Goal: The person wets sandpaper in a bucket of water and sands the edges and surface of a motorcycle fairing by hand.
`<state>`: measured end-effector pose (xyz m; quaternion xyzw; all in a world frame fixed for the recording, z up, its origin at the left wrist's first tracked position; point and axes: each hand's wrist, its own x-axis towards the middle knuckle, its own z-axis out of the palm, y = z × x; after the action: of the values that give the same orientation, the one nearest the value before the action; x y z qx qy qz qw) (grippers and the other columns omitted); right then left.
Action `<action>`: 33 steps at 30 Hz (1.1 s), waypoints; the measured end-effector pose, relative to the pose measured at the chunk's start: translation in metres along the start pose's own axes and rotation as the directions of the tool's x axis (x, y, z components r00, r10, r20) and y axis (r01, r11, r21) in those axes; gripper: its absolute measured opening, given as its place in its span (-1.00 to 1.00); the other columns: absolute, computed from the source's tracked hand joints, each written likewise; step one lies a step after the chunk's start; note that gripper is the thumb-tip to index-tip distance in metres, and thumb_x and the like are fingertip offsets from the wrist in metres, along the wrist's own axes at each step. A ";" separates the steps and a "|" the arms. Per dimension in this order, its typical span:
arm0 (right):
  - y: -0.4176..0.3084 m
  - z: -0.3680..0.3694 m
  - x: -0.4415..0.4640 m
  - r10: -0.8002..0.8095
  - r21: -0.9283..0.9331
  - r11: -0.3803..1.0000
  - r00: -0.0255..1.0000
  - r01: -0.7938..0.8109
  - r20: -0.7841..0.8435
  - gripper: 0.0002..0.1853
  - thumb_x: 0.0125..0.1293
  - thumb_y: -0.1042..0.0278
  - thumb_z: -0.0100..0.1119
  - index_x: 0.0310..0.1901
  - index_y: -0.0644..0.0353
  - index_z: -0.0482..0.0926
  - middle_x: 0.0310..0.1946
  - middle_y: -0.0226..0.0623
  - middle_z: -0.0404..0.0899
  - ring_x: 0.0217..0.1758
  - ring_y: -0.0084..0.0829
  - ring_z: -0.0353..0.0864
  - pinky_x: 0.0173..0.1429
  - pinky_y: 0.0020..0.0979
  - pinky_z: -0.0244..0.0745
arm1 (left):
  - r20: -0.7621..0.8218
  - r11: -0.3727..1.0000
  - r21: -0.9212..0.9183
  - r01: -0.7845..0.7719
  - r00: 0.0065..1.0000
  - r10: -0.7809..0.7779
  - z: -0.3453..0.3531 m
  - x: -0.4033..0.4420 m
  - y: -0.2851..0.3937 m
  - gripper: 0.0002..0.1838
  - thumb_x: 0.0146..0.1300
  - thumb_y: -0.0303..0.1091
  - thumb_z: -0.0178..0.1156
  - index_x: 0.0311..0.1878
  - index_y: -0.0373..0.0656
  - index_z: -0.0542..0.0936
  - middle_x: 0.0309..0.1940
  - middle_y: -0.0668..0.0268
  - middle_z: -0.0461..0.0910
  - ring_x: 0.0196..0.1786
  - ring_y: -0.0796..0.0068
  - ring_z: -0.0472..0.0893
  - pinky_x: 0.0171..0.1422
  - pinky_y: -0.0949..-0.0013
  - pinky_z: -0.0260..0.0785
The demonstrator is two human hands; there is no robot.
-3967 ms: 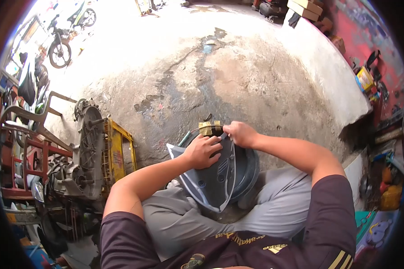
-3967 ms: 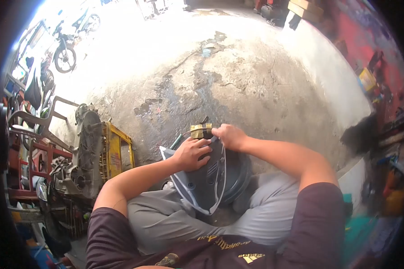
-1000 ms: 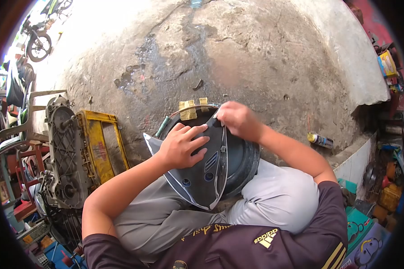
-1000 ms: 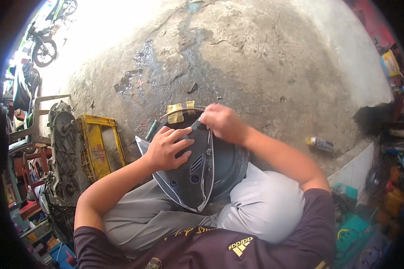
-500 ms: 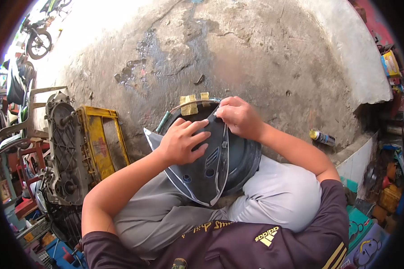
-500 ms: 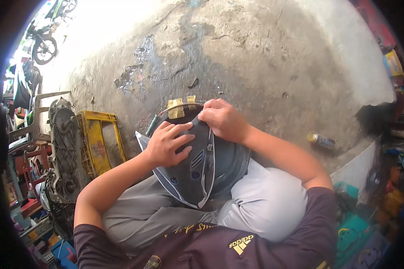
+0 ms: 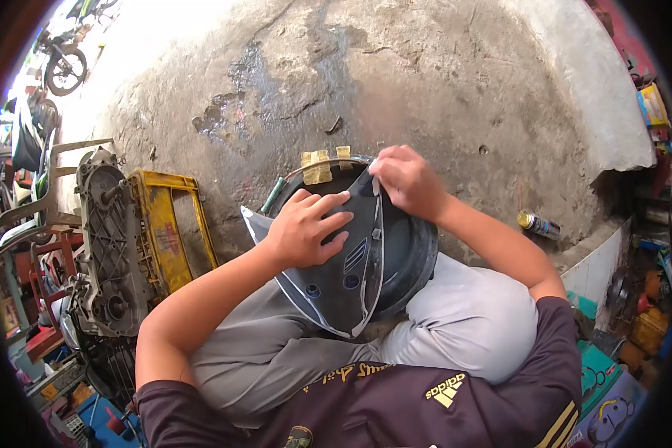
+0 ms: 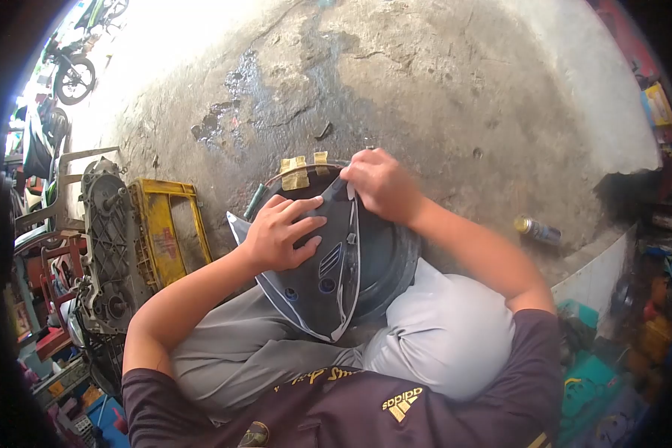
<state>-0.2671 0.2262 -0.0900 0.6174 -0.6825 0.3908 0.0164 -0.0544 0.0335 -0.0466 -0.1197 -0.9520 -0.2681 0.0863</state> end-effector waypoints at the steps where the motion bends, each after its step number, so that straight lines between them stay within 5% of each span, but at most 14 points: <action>1: -0.002 0.002 0.001 0.007 0.006 1.000 1.000 -0.007 0.001 -0.81 0.24 0.52 0.39 -0.11 0.12 0.72 -0.25 -0.30 0.72 -0.01 -0.18 0.72 0.11 -0.15 0.59 | 0.010 1.000 0.001 0.008 1.000 -0.008 0.000 -0.001 0.001 -0.62 0.12 -0.26 0.52 0.04 -0.01 0.78 0.31 0.22 0.68 -0.04 0.24 0.74 0.12 0.15 0.52; 5: 0.011 -0.003 -0.001 0.000 -0.069 0.998 0.999 0.003 0.041 -0.77 0.21 0.56 0.42 -0.10 0.15 0.69 -0.23 -0.26 0.73 0.00 -0.17 0.74 0.11 -0.14 0.60 | -0.007 1.000 -0.006 -0.002 1.000 0.002 0.002 0.001 0.000 -0.62 0.11 -0.26 0.52 0.04 0.00 0.78 0.31 0.22 0.69 -0.02 0.24 0.75 0.11 0.16 0.52; 12: 0.018 0.005 -0.003 0.137 0.071 0.988 0.991 -0.136 -0.009 -0.82 0.32 0.54 0.41 -0.08 0.13 0.68 -0.19 -0.21 0.72 -0.04 -0.06 0.73 0.10 -0.06 0.62 | -0.004 1.000 -0.011 -0.001 1.000 0.001 0.002 0.000 -0.001 -0.66 0.19 -0.23 0.50 0.04 0.02 0.77 0.31 0.24 0.67 -0.03 0.26 0.73 0.11 0.17 0.47; 19: 0.003 0.007 -0.008 0.083 0.101 0.991 0.997 -0.082 -0.006 -0.78 0.30 0.55 0.42 -0.06 0.12 0.66 -0.18 -0.20 0.73 -0.05 -0.04 0.74 0.07 -0.05 0.65 | 0.025 1.000 -0.005 0.009 1.000 -0.009 0.002 -0.002 -0.001 -0.67 0.22 -0.23 0.48 0.06 0.01 0.77 0.32 0.23 0.66 -0.01 0.24 0.73 0.13 0.15 0.47; 23: 0.009 0.000 -0.009 0.276 0.061 0.959 0.960 -0.278 0.045 -0.81 0.36 0.56 0.37 -0.04 0.14 0.65 -0.20 -0.11 0.71 -0.10 0.02 0.73 0.01 -0.04 0.65 | -0.015 0.999 0.029 -0.020 1.000 0.021 0.002 -0.003 0.003 -0.66 0.23 -0.22 0.47 0.08 0.02 0.76 0.32 0.22 0.66 -0.02 0.21 0.74 0.15 0.14 0.48; 27: 0.000 0.001 -0.011 0.124 0.146 0.981 0.991 -0.130 0.048 -0.83 0.39 0.57 0.35 -0.04 0.15 0.64 -0.22 -0.09 0.70 -0.13 0.04 0.73 -0.03 -0.03 0.64 | 0.007 0.999 0.044 -0.015 1.000 0.015 0.001 -0.004 0.001 -0.65 0.24 -0.21 0.46 0.09 0.02 0.76 0.32 0.22 0.65 -0.01 0.21 0.74 0.16 0.14 0.49; 30: 0.018 -0.001 -0.006 0.250 0.149 0.956 0.968 -0.252 0.031 -0.81 0.36 0.59 0.35 -0.04 0.16 0.63 -0.22 -0.11 0.70 -0.10 0.03 0.73 -0.01 -0.06 0.66 | 0.007 0.999 0.031 -0.005 1.000 0.005 0.001 -0.002 0.002 -0.65 0.23 -0.22 0.46 0.09 0.03 0.76 0.30 0.26 0.67 -0.03 0.23 0.74 0.15 0.15 0.50; 33: 0.009 0.004 -0.005 0.205 0.207 0.956 0.978 -0.206 0.028 -0.80 0.35 0.59 0.36 -0.04 0.16 0.63 -0.23 -0.12 0.69 -0.10 0.01 0.73 -0.02 -0.07 0.66 | 0.018 1.000 0.027 0.003 1.000 -0.003 0.001 -0.002 0.000 -0.64 0.17 -0.25 0.48 0.07 0.02 0.78 0.32 0.23 0.68 0.00 0.24 0.76 0.11 0.15 0.51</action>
<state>-0.2720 0.2277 -0.1004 0.5428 -0.6982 0.4579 -0.0912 -0.0529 0.0339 -0.0480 -0.1196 -0.9564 -0.2544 0.0789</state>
